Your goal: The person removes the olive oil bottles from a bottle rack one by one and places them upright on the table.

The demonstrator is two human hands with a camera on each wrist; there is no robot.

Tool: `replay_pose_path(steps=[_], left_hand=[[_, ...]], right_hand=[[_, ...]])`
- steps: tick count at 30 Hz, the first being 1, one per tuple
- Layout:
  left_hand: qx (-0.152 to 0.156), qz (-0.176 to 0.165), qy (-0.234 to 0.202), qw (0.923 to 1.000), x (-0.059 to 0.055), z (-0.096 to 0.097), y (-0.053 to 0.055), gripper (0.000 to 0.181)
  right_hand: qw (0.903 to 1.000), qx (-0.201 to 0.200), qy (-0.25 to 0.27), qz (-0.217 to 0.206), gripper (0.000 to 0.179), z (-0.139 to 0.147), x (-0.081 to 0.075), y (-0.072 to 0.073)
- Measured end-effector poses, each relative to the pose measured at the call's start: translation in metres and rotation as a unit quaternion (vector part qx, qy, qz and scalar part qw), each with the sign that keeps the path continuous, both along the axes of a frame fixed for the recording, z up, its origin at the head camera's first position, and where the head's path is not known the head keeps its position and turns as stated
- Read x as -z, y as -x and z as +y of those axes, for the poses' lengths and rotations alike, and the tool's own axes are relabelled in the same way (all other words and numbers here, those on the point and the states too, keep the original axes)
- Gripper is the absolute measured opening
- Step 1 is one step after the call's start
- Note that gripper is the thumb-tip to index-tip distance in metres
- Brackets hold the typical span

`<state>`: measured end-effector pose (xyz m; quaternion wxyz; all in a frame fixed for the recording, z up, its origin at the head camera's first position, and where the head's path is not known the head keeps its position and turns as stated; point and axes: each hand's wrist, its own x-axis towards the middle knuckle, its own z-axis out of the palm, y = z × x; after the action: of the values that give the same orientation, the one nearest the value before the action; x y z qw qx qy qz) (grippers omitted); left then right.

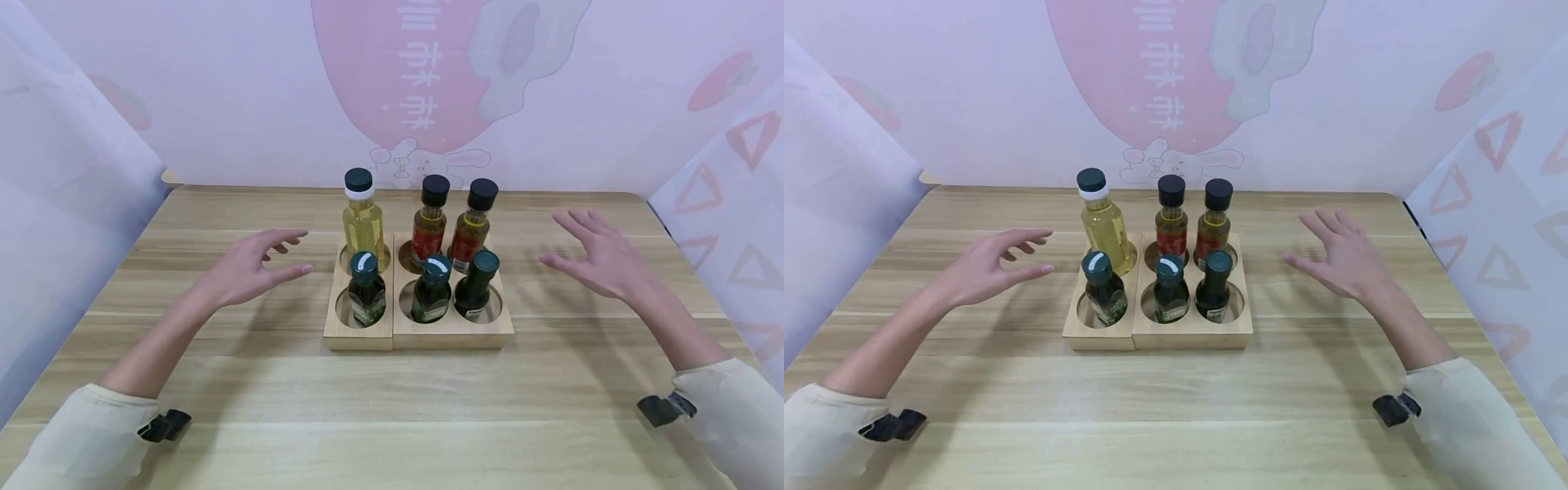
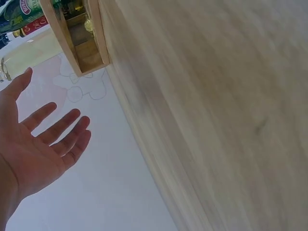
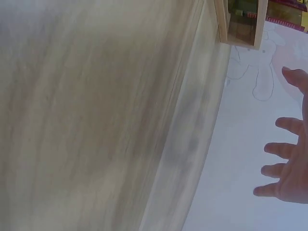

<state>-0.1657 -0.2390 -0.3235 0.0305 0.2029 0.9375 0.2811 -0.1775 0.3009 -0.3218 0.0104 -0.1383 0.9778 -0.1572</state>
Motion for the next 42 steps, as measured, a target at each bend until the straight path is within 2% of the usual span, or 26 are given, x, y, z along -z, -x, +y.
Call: replay_pose_path(steps=[7,11,14,20,24,33,38,42], left_hand=[[0.017,0.006,-0.038,0.9991,0.000,0.005,-0.002,0.055],[0.021,0.010,-0.055,0.9982,0.000,0.008,-0.003,0.051],[0.027,0.016,-0.069,0.9971,0.000,0.011,-0.004,0.048],[0.037,0.017,-0.082,0.9958,-0.001,0.015,-0.007,0.045],[0.042,0.015,-0.088,0.9952,-0.001,0.017,-0.008,0.042],[0.051,0.010,-0.094,0.9943,-0.002,0.021,-0.007,0.038],[0.052,0.014,-0.099,0.9937,-0.003,0.023,-0.007,0.036],[0.054,0.013,-0.108,0.9926,-0.004,0.024,-0.007,0.036]], right_hand=[[0.9961,-0.018,0.078,-0.037,0.073,-0.010,0.005,-0.008],[0.9905,-0.030,0.124,-0.050,0.057,-0.015,0.011,-0.012],[0.9827,-0.044,0.169,-0.060,0.046,-0.020,0.015,-0.014],[0.9539,-0.056,0.273,-0.112,0.035,-0.033,0.022,-0.022],[0.9348,-0.051,0.320,-0.144,0.031,-0.041,0.027,-0.025],[0.9017,-0.065,0.391,-0.173,0.031,-0.049,0.038,-0.028],[0.8732,-0.064,0.436,-0.208,0.026,-0.050,0.041,-0.031],[0.8522,-0.044,0.461,-0.244,0.020,-0.052,0.041,-0.033]])
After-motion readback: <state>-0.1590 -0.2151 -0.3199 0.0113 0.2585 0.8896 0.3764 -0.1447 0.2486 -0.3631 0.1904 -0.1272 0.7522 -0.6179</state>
